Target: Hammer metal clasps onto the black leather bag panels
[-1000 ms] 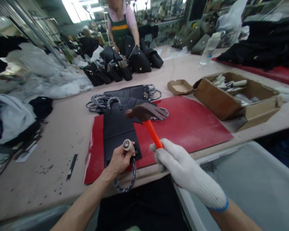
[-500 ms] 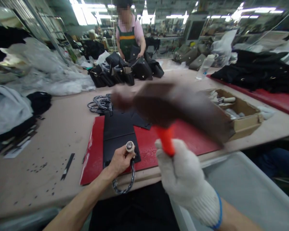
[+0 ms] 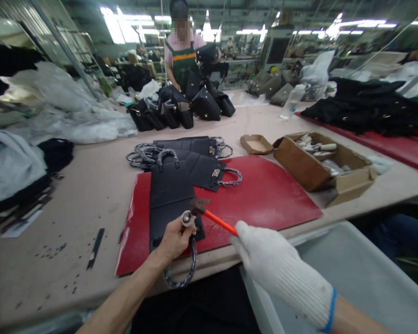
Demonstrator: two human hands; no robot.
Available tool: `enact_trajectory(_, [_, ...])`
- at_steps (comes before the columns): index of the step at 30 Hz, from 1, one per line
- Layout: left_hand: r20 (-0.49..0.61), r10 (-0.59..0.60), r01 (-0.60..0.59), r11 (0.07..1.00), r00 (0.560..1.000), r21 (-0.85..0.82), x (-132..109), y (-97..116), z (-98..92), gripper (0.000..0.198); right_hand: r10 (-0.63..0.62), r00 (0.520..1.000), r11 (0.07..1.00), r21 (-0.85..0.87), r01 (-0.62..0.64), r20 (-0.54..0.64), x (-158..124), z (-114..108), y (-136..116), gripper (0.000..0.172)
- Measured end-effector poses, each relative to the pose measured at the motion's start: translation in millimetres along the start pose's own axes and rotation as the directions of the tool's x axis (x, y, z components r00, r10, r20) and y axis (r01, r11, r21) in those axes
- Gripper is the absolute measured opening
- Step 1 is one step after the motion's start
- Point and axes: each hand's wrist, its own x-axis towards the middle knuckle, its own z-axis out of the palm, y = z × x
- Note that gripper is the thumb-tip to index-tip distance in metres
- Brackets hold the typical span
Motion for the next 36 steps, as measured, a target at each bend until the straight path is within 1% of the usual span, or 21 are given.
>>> enact_trajectory(1, [0.002,0.001,-0.001,1.0,1.0,0.008,0.7,1.6,-0.3,0.008,0.033,0.998,0.998,-0.047,-0.031,0.054,1.2,3.2,6.1,0.023])
enact_trajectory(3, [0.016,-0.004,0.004,0.999,1.0,0.039,3.0,6.8,-1.2,0.009,0.101,0.99,0.99,-0.107,-0.091,0.095,5.5,8.7,17.0,0.022])
enact_trajectory(5, [0.04,-0.021,0.018,0.997,0.999,0.07,5.1,12.7,-2.2,0.01,0.181,0.981,0.971,-0.17,-0.167,0.069,11.0,19.4,27.3,0.021])
enact_trajectory(8, [0.052,-0.036,0.032,0.996,0.998,0.08,6.3,17.8,-2.5,0.011,0.282,0.959,0.939,-0.214,-0.269,0.031,19.1,49.6,44.0,0.021])
enact_trajectory(11, [0.046,-0.036,0.033,0.997,0.998,0.072,6.0,17.1,-1.5,0.011,0.329,0.944,0.925,-0.202,-0.321,0.005,27.0,79.7,56.6,0.021])
enact_trajectory(13, [0.044,-0.038,0.034,0.997,0.998,0.076,5.7,15.3,-0.8,0.01,0.331,0.943,0.919,-0.218,-0.328,-0.024,32.8,90.7,57.4,0.02])
enact_trajectory(15, [0.048,-0.036,0.032,0.997,0.998,0.075,5.7,14.1,-0.9,0.009,0.272,0.958,0.936,-0.205,-0.285,-0.09,39.5,95.7,51.0,0.022])
enact_trajectory(16, [0.051,-0.033,0.03,0.997,0.998,0.072,5.7,13.8,-1.3,0.008,0.226,0.965,0.953,-0.174,-0.247,-0.135,43.0,97.6,45.2,0.027])
enact_trajectory(19, [0.046,-0.021,0.018,0.997,0.999,0.076,5.4,14.5,-2.8,0.008,0.051,0.97,0.999,-0.001,-0.053,-0.239,51.4,108.0,18.7,0.042])
enact_trajectory(22, [0.018,-0.011,0.009,0.996,1.0,0.09,3.2,14.8,-1.4,0.007,-0.133,0.972,0.969,0.182,0.168,-0.192,53.4,124.7,-13.8,0.047])
enact_trajectory(23, [0.012,-0.015,0.014,0.997,1.0,0.079,2.2,14.4,0.2,0.008,-0.178,0.968,0.951,0.223,0.215,-0.175,52.9,129.7,-23.2,0.048])
enact_trajectory(25, [-0.018,-0.061,0.061,0.998,0.998,0.003,1.1,12.8,3.5,0.008,-0.21,0.965,0.932,0.267,0.246,-0.157,51.6,136.7,-36.5,0.048])
enact_trajectory(26, [-0.048,-0.11,0.106,0.992,0.993,-0.075,1.4,11.9,4.0,0.009,-0.207,0.966,0.93,0.276,0.244,-0.155,51.1,138.5,-40.1,0.048])
enact_trajectory(28, [-0.139,-0.248,0.195,0.929,0.959,-0.314,4.8,9.8,-1.1,0.019,-0.19,0.969,0.932,0.281,0.229,-0.159,50.8,139.2,-41.9,0.046])
enact_trajectory(30, [-0.241,-0.383,0.2,0.812,0.892,-0.548,11.6,6.7,-19.0,0.033,-0.187,0.969,0.931,0.286,0.228,-0.163,51.2,138.1,-39.7,0.043])
enact_trajectory(31, [-0.293,-0.427,0.176,0.772,0.855,-0.611,15.5,4.1,-33.5,0.038,-0.188,0.968,0.929,0.289,0.23,-0.165,51.6,137.4,-38.4,0.042])
enact_trajectory(32, [-0.348,-0.449,0.158,0.77,0.823,-0.618,19.0,0.6,-51.6,0.041,-0.188,0.968,0.928,0.293,0.23,-0.167,52.0,136.9,-37.2,0.042])
enact_trajectory(33, [-0.406,-0.453,0.171,0.807,0.794,-0.566,21.6,-4.0,-72.9,0.043,-0.187,0.968,0.926,0.298,0.231,-0.167,52.3,136.6,-36.3,0.042])
enact_trajectory(34, [-0.471,-0.441,0.214,0.862,0.764,-0.46,22.8,-9.8,-96.7,0.043,-0.186,0.968,0.925,0.303,0.23,-0.167,52.6,136.5,-35.8,0.043])
enact_trajectory(35, [-0.531,-0.417,0.293,0.906,0.738,-0.305,22.1,-16.5,-122.3,0.042,-0.184,0.968,0.924,0.307,0.229,-0.169,52.9,136.5,-35.6,0.044])
enact_trajectory(36, [-0.557,-0.39,0.4,0.91,0.734,-0.109,19.6,-24.0,-148.8,0.039,-0.182,0.969,0.923,0.31,0.228,-0.17,53.0,136.6,-35.5,0.044])
